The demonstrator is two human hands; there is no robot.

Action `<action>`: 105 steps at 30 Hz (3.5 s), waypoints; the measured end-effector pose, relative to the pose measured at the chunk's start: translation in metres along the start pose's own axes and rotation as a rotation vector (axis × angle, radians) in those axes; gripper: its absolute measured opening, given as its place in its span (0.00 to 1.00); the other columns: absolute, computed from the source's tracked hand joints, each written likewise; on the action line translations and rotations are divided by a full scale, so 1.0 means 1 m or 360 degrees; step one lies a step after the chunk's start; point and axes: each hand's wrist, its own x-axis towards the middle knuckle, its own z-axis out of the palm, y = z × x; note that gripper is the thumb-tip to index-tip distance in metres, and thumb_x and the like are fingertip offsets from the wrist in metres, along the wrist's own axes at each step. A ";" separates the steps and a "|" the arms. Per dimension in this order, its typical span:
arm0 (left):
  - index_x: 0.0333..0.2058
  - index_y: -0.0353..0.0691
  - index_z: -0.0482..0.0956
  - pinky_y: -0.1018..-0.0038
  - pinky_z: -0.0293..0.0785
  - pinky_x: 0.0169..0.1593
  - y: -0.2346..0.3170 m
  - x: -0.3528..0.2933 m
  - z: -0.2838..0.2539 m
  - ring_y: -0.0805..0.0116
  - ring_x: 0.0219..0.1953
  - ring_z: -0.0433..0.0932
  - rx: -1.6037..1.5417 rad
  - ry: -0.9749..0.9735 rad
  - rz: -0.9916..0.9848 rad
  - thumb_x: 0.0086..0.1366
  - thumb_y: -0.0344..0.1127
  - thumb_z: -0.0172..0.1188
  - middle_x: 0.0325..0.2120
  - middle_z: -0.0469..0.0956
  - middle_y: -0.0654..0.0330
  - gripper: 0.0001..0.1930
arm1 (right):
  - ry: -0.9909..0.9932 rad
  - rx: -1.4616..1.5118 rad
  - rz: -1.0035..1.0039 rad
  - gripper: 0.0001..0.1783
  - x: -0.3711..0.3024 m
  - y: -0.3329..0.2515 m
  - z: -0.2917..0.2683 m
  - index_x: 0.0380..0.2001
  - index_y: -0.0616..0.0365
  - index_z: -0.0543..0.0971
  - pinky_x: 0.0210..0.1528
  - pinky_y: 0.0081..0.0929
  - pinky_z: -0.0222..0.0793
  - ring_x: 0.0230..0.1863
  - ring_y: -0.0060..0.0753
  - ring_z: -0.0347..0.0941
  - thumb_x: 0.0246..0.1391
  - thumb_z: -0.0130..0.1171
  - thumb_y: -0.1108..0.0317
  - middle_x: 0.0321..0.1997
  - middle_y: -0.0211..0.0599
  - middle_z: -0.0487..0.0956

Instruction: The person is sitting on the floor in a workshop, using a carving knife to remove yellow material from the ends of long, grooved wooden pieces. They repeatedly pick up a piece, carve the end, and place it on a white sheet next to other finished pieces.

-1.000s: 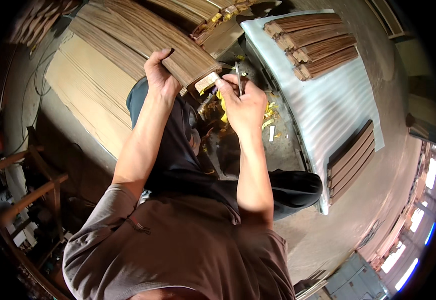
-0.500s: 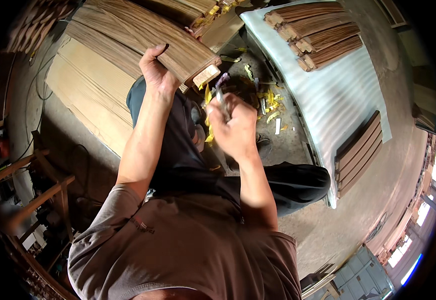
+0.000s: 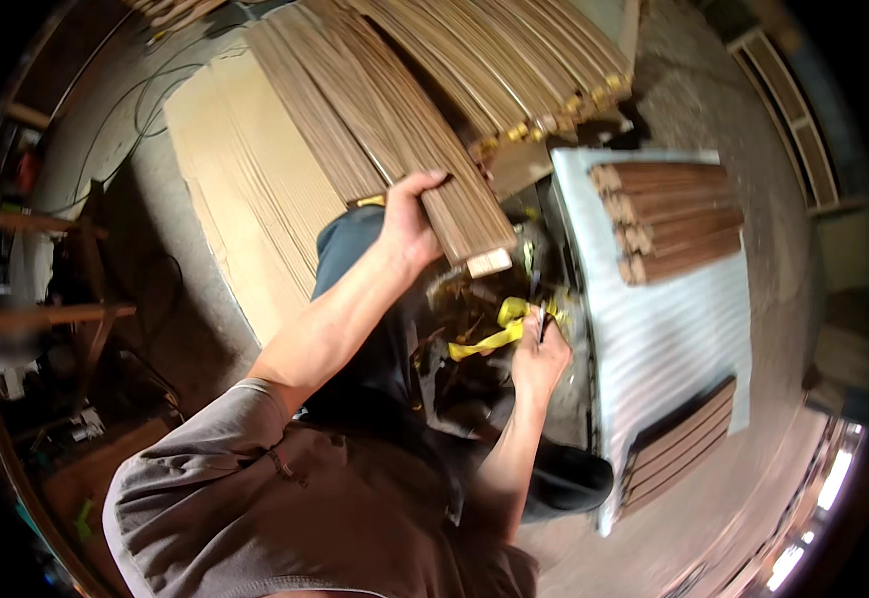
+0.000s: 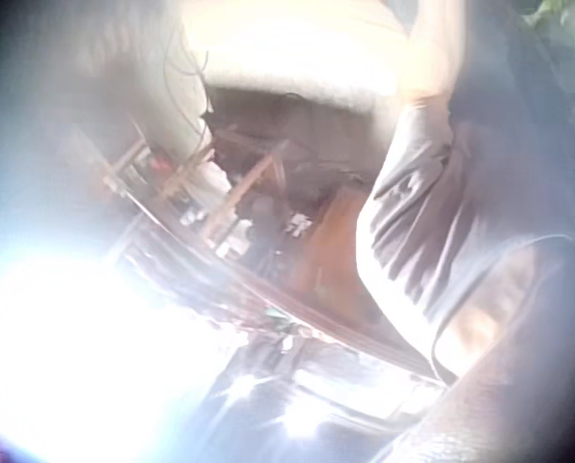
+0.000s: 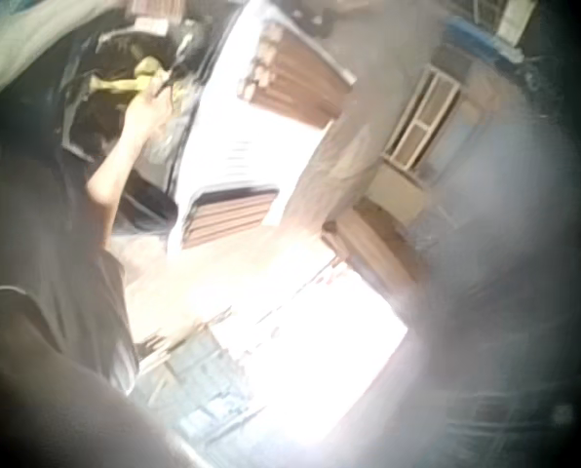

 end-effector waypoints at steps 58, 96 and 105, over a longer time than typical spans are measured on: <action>0.45 0.38 0.77 0.66 0.79 0.44 -0.021 -0.015 -0.002 0.67 0.39 0.79 0.0772 -0.0127 -0.0012 0.58 0.53 0.68 0.37 0.79 0.57 0.26 | 0.0166 0.0800 -0.0951 0.07 0.032 -0.104 0.019 0.38 0.65 0.81 0.35 0.26 0.78 0.32 0.31 0.79 0.59 0.64 0.73 0.39 0.43 0.82; 0.49 0.38 0.76 0.64 0.76 0.48 -0.028 -0.017 0.011 0.64 0.43 0.77 0.0948 -0.0084 -0.0018 0.58 0.56 0.65 0.40 0.78 0.56 0.29 | -0.0466 -0.0586 -0.1169 0.13 0.050 -0.113 -0.016 0.38 0.58 0.85 0.36 0.30 0.76 0.33 0.40 0.82 0.46 0.71 0.73 0.32 0.41 0.84; 0.46 0.38 0.76 0.66 0.77 0.45 -0.031 -0.011 0.010 0.65 0.39 0.78 0.0983 -0.0038 -0.0009 0.59 0.55 0.65 0.37 0.78 0.57 0.27 | -0.0411 -0.0720 -0.1522 0.09 0.060 -0.109 -0.019 0.30 0.56 0.80 0.28 0.32 0.70 0.25 0.37 0.76 0.42 0.67 0.77 0.24 0.34 0.79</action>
